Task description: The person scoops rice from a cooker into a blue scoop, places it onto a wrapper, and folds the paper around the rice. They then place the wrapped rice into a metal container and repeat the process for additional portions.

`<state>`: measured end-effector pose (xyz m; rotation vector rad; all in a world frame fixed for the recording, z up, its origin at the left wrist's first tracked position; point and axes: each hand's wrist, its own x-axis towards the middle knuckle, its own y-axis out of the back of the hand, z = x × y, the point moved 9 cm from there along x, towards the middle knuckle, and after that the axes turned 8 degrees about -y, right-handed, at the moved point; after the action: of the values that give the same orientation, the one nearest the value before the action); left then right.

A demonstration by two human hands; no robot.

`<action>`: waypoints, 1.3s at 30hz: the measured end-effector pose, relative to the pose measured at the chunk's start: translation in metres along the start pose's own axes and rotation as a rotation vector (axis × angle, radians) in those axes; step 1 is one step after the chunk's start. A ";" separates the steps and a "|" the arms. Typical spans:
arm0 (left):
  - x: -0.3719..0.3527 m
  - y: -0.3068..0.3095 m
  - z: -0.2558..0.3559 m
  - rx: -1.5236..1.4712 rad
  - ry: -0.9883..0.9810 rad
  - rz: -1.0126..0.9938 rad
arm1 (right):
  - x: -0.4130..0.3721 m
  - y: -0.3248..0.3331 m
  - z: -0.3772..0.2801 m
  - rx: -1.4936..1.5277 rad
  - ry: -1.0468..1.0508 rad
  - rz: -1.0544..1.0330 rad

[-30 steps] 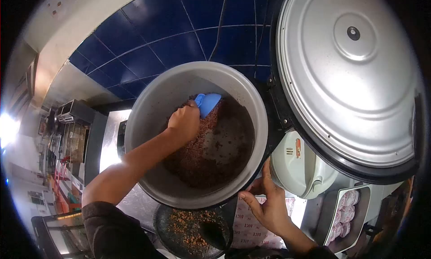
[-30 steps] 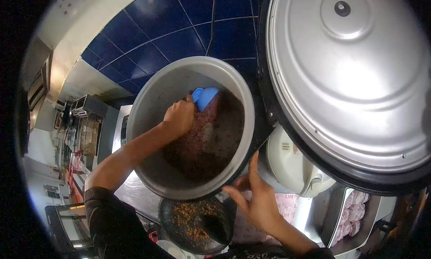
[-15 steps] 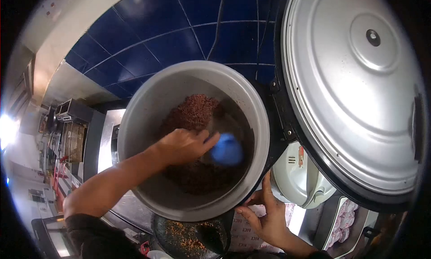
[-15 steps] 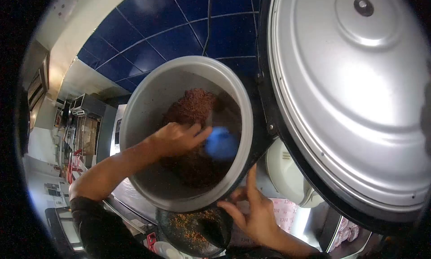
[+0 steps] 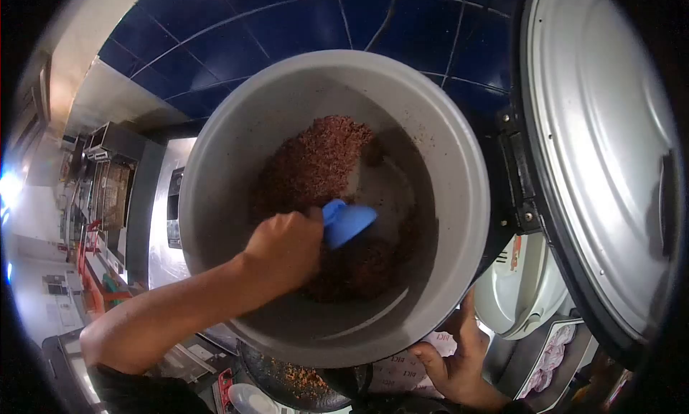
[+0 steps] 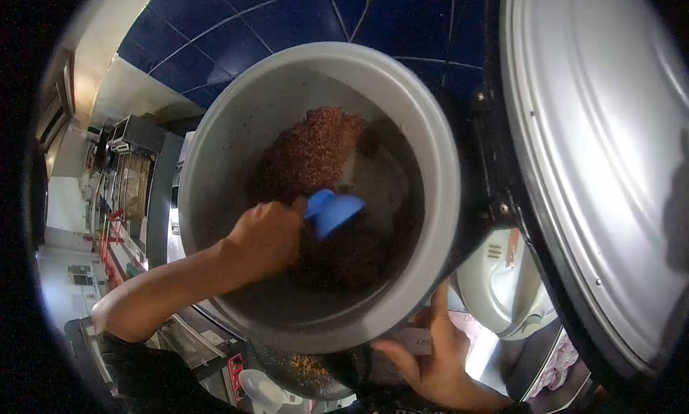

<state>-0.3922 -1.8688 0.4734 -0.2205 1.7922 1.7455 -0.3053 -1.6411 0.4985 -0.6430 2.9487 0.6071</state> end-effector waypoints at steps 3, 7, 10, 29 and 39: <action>-0.012 -0.013 0.017 -0.071 -0.020 -0.072 | 0.000 0.000 -0.001 0.027 0.037 0.021; -0.010 -0.036 0.038 -0.248 -0.150 -0.175 | -0.004 0.002 0.007 0.113 -0.121 0.042; -0.004 -0.032 0.049 -0.374 -0.128 -0.162 | -0.004 0.001 0.009 0.187 -0.160 0.077; -0.008 -0.013 0.056 -0.558 -0.161 -0.079 | -0.004 0.004 0.009 0.174 -0.171 0.064; 0.048 -0.020 0.006 -0.441 0.036 -0.016 | -0.002 0.006 0.007 0.227 -0.209 0.052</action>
<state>-0.4179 -1.8516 0.4310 -0.4467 1.4025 2.1188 -0.3060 -1.6327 0.4949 -0.4525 2.7879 0.3133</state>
